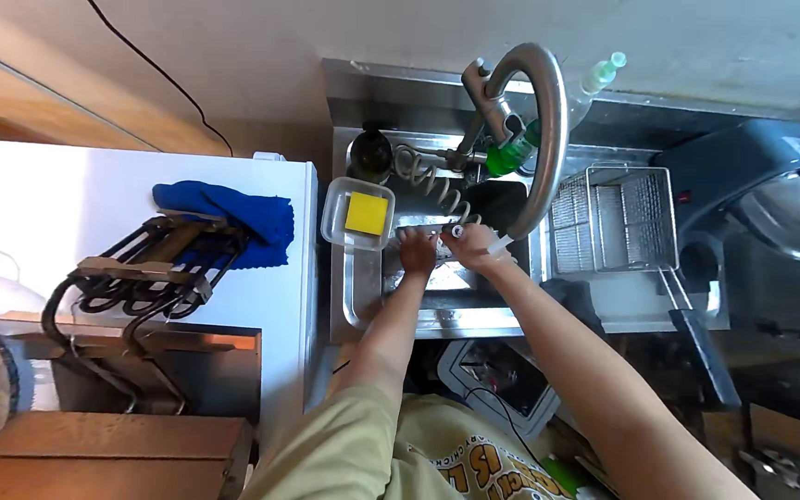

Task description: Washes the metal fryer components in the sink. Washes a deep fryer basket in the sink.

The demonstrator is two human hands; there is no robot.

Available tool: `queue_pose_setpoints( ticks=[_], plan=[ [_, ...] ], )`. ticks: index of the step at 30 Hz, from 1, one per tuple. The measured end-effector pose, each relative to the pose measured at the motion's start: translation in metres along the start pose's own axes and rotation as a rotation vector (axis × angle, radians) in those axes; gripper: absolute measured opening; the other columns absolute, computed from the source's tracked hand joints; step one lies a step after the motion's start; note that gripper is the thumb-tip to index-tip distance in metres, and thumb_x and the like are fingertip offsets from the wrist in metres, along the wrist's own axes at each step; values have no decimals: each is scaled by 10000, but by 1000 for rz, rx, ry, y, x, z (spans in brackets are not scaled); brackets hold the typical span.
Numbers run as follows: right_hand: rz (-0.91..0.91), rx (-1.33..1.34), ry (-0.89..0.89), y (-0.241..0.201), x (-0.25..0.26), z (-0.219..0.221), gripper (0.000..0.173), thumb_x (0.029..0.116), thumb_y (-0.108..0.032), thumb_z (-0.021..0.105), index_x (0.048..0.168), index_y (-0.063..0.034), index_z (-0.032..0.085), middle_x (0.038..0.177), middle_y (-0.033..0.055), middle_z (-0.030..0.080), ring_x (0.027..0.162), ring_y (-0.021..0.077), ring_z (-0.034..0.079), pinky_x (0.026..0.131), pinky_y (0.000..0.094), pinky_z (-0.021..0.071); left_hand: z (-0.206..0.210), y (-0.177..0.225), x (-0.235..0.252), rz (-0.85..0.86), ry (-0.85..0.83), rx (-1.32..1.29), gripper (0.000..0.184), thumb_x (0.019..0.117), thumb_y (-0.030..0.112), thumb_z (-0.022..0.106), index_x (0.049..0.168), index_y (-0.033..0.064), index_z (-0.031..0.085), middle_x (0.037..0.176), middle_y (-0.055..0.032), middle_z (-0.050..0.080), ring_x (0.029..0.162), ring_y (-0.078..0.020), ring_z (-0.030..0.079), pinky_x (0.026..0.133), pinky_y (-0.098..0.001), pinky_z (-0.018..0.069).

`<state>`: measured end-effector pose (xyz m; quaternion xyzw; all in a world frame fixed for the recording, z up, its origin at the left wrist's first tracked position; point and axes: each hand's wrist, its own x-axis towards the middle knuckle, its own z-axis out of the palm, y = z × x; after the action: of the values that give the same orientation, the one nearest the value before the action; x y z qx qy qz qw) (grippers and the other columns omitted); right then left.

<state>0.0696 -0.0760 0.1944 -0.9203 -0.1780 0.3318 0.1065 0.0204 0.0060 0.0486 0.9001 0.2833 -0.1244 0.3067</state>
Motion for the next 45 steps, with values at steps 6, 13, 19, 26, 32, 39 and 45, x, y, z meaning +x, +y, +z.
queue_pose_setpoints(
  ticks=[6,13,19,26,32,39,45],
  plan=[
    [-42,39,-19,0,2,-3,378,1077,-356,538,1132,-35,731,1118,243,723,1121,437,675,973,669,489,-8,-22,-6,-340,-38,-425,907,888,561,743,1466,-56,415,1426,-287,532,1310,-408,555,1083,-554,469],
    [26,53,16,-6,-3,9,428,1063,-403,572,1125,-7,722,1095,271,715,1081,467,681,918,685,508,16,-31,-3,-364,-126,-742,603,996,451,656,1289,-72,588,1194,-271,669,1109,-380,674,998,-544,532],
    [4,17,20,-6,6,25,433,1058,-439,556,1080,-48,741,1047,231,733,1040,434,701,885,674,524,14,-30,-7,-318,-92,-720,516,1047,396,579,1255,-75,609,1207,-287,650,1177,-399,620,1044,-561,466],
    [-5,-12,21,-7,6,32,454,1051,-456,559,1062,-39,737,1027,238,729,1020,445,700,852,685,526,13,-29,-4,-325,-131,-732,477,1104,333,450,1341,-71,538,1239,-288,634,1188,-400,612,1043,-553,467],
    [22,-89,-31,-9,-4,14,467,1063,-466,523,1148,-52,725,1110,237,722,1093,435,687,914,668,526,0,-25,-13,-188,-133,-679,450,1108,310,439,1373,-42,528,1228,-271,653,1186,-385,631,1048,-557,476],
    [-3,-83,39,7,-17,-10,395,1061,-442,532,1103,-104,731,1000,193,738,963,410,718,811,675,545,-48,0,-28,35,-160,-352,394,1096,335,443,1242,7,604,1108,-236,684,1076,-403,669,931,-606,523],
    [-180,-53,102,16,-14,-14,341,1061,-358,574,1020,-64,741,953,193,732,930,398,717,799,662,539,-74,16,-39,92,-286,-196,321,1069,300,489,1226,58,631,1150,-204,692,1108,-387,664,938,-605,516]
  ],
)
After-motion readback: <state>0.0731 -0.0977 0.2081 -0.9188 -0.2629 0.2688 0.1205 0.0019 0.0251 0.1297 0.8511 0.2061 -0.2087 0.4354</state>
